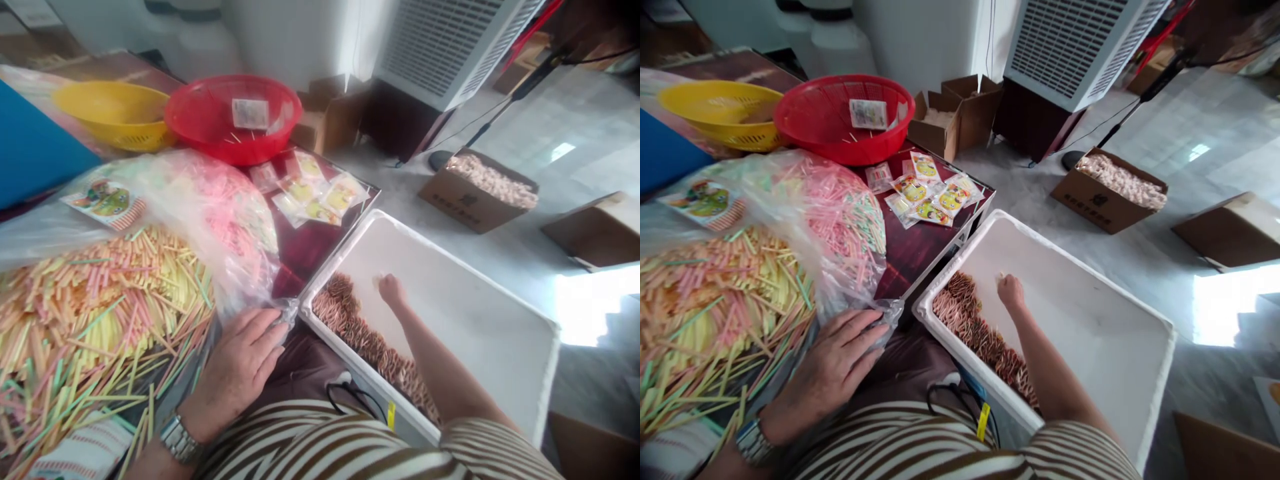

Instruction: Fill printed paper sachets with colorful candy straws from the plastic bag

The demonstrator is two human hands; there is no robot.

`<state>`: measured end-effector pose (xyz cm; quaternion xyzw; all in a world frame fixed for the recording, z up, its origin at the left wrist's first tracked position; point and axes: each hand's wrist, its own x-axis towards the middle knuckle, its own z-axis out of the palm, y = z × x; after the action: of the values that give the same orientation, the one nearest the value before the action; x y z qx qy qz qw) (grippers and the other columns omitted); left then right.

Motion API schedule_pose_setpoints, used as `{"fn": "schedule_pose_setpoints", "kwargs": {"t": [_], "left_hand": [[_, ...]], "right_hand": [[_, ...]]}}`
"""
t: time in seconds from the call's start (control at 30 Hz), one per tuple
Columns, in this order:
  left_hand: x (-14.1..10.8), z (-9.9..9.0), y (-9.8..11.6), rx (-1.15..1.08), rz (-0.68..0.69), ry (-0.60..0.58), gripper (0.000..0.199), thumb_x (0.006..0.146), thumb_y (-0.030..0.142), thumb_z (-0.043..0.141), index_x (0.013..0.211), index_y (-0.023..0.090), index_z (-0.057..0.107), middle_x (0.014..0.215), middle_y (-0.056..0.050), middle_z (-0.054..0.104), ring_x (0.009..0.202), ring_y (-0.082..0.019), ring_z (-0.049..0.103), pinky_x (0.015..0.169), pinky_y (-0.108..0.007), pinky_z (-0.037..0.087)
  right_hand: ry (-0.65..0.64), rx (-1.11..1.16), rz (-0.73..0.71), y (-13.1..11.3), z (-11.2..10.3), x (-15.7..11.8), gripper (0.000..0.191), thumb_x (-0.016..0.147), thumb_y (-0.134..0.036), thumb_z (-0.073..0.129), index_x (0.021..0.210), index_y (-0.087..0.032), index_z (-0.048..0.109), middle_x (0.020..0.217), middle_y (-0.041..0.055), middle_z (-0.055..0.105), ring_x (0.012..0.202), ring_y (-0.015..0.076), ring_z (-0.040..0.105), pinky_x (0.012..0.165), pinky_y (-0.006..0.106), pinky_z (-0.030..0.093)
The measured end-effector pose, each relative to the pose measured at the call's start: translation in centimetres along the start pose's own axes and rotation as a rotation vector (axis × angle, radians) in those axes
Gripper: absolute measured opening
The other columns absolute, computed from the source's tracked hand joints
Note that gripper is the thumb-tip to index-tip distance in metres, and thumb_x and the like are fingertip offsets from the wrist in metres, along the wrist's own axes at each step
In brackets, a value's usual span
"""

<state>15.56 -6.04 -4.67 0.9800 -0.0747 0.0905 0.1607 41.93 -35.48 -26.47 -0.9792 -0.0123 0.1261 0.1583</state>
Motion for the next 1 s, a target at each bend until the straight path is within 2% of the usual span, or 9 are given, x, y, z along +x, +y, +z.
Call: {"fn": "schedule_pose_setpoints", "kwargs": {"t": [0.07, 0.13, 0.23, 0.3, 0.4, 0.53, 0.77, 0.9, 1.0], "left_hand": [[0.0, 0.1, 0.0, -0.008, -0.002, 0.010, 0.029, 0.086, 0.017, 0.048, 0.113, 0.017, 0.058, 0.122, -0.008, 0.054, 0.115, -0.023, 0.044, 0.102, -0.042, 0.036], [-0.1, 0.1, -0.1, -0.018, -0.008, 0.012, 0.029, 0.085, 0.017, 0.049, 0.113, 0.018, 0.058, 0.122, -0.008, 0.055, 0.115, -0.024, 0.044, 0.102, -0.042, 0.036], [-0.2, 0.2, -0.1, -0.030, -0.013, 0.014, 0.031, 0.085, 0.017, 0.048, 0.115, 0.018, 0.057, 0.122, -0.008, 0.055, 0.115, -0.024, 0.045, 0.101, -0.043, 0.038], [-0.2, 0.2, 0.0, -0.032, -0.018, 0.019, 0.032, 0.084, 0.017, 0.048, 0.115, 0.018, 0.057, 0.122, -0.008, 0.055, 0.115, -0.024, 0.045, 0.101, -0.044, 0.039], [-0.2, 0.1, 0.2, -0.038, -0.029, 0.029, 0.031, 0.084, 0.015, 0.049, 0.114, 0.018, 0.057, 0.121, -0.008, 0.055, 0.115, -0.025, 0.045, 0.100, -0.044, 0.040], [-0.1, -0.1, 0.3, -0.059, -0.034, 0.041, 0.030, 0.083, 0.014, 0.050, 0.111, 0.018, 0.059, 0.120, -0.008, 0.056, 0.114, -0.024, 0.046, 0.101, -0.044, 0.040], [-0.2, -0.1, 0.3, -0.066, -0.029, 0.043, 0.029, 0.083, 0.014, 0.051, 0.111, 0.018, 0.058, 0.119, -0.007, 0.057, 0.114, -0.023, 0.046, 0.101, -0.043, 0.040], [-0.2, -0.2, 0.3, -0.070, -0.032, 0.051, 0.027, 0.084, 0.015, 0.051, 0.110, 0.018, 0.059, 0.119, -0.008, 0.057, 0.114, -0.023, 0.046, 0.100, -0.044, 0.041], [-0.1, -0.2, 0.4, -0.086, -0.043, 0.056, 0.028, 0.084, 0.016, 0.051, 0.110, 0.019, 0.059, 0.118, -0.007, 0.058, 0.113, -0.023, 0.047, 0.100, -0.043, 0.041]], "right_hand": [[-0.008, 0.024, 0.037, 1.1, -0.1, -2.4, 0.030, 0.090, -0.032, 0.052, 0.114, -0.015, 0.054, 0.113, 0.0079, 0.057, 0.096, 0.0187, 0.058, 0.081, 0.039, 0.050], [-0.029, 0.062, 0.066, 1.3, 0.9, -5.0, 0.029, 0.090, -0.032, 0.052, 0.113, -0.015, 0.055, 0.112, 0.0075, 0.058, 0.095, 0.0183, 0.058, 0.081, 0.039, 0.050], [-0.090, 0.136, 0.066, 0.2, 3.4, -8.0, 0.028, 0.090, -0.033, 0.051, 0.112, -0.015, 0.055, 0.111, 0.0073, 0.058, 0.093, 0.0175, 0.059, 0.080, 0.038, 0.051], [-0.132, 0.182, 0.055, -0.8, 4.8, -8.7, 0.028, 0.090, -0.033, 0.051, 0.112, -0.016, 0.055, 0.112, 0.0074, 0.058, 0.093, 0.0174, 0.059, 0.080, 0.038, 0.051], [-0.163, 0.227, 0.058, -1.9, 5.7, -8.2, 0.027, 0.090, -0.032, 0.051, 0.113, -0.017, 0.055, 0.114, 0.0076, 0.057, 0.095, 0.0175, 0.058, 0.081, 0.038, 0.050], [-0.160, 0.259, 0.079, -2.2, 5.6, -7.2, 0.030, 0.090, -0.033, 0.052, 0.115, -0.016, 0.054, 0.115, 0.0079, 0.056, 0.096, 0.0185, 0.058, 0.081, 0.039, 0.050], [-0.205, 0.261, 0.073, -2.4, 5.8, -8.0, 0.030, 0.090, -0.033, 0.051, 0.115, -0.017, 0.054, 0.116, 0.0079, 0.056, 0.097, 0.0186, 0.058, 0.082, 0.039, 0.050], [-0.322, 0.219, 0.061, -2.3, 4.8, -7.6, 0.031, 0.089, -0.033, 0.053, 0.114, -0.015, 0.055, 0.115, 0.0074, 0.056, 0.096, 0.0195, 0.058, 0.081, 0.039, 0.050], [-0.347, 0.191, 0.085, -1.8, 3.6, -6.2, 0.032, 0.088, -0.033, 0.054, 0.113, -0.015, 0.056, 0.115, 0.0066, 0.057, 0.096, 0.0206, 0.058, 0.079, 0.038, 0.051]]}}
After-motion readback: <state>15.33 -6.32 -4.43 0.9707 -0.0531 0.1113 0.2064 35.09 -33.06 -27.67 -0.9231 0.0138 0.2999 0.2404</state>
